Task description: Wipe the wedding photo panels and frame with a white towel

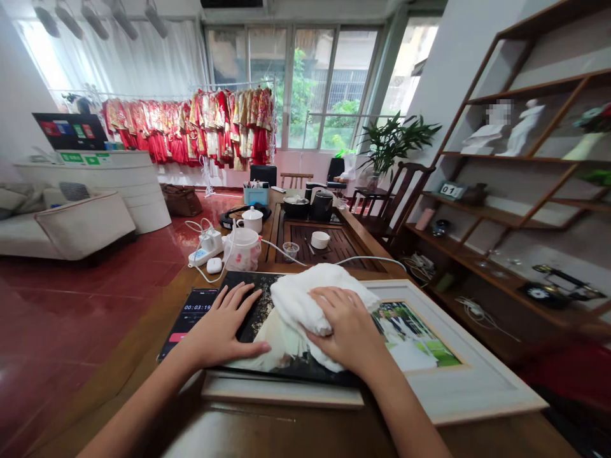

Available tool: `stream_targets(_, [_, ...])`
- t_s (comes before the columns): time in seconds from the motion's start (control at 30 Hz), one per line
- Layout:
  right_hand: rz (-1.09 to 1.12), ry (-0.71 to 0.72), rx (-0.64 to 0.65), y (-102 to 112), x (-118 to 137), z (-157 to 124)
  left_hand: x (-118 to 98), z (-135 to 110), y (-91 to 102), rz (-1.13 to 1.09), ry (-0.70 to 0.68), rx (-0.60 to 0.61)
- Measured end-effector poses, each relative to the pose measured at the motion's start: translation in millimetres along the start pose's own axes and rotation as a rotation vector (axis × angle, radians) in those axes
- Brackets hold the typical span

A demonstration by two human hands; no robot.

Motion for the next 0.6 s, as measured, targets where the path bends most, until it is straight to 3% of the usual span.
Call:
stream_targets(0.07, [-0.006,0.001,0.002,-1,2,0,0,0,-0.3,0.000,0.001,0.003])
stream_targets(0.27, [0.150,0.198,0.082,2,27,0,0,1,-1.3,0.009,-0.014,-0.017])
stream_targets(0.47, [0.010,0.044,0.015,3,5,0,1,1,-1.3,0.000,-0.003,-0.007])
stream_targets(0.6, [0.051,0.078,0.042,1,17,0,0,1,-1.6,0.005,-0.002,0.004])
Point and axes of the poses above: each hand's wrist, its own z-axis towards the middle knuckle, its own y-axis out of the back of the hand, x = y × z, the point moved 5 cm from there along z, towards the middle knuckle, and after that the axes turned 4 degrees about -y, right-handed, at the moved point
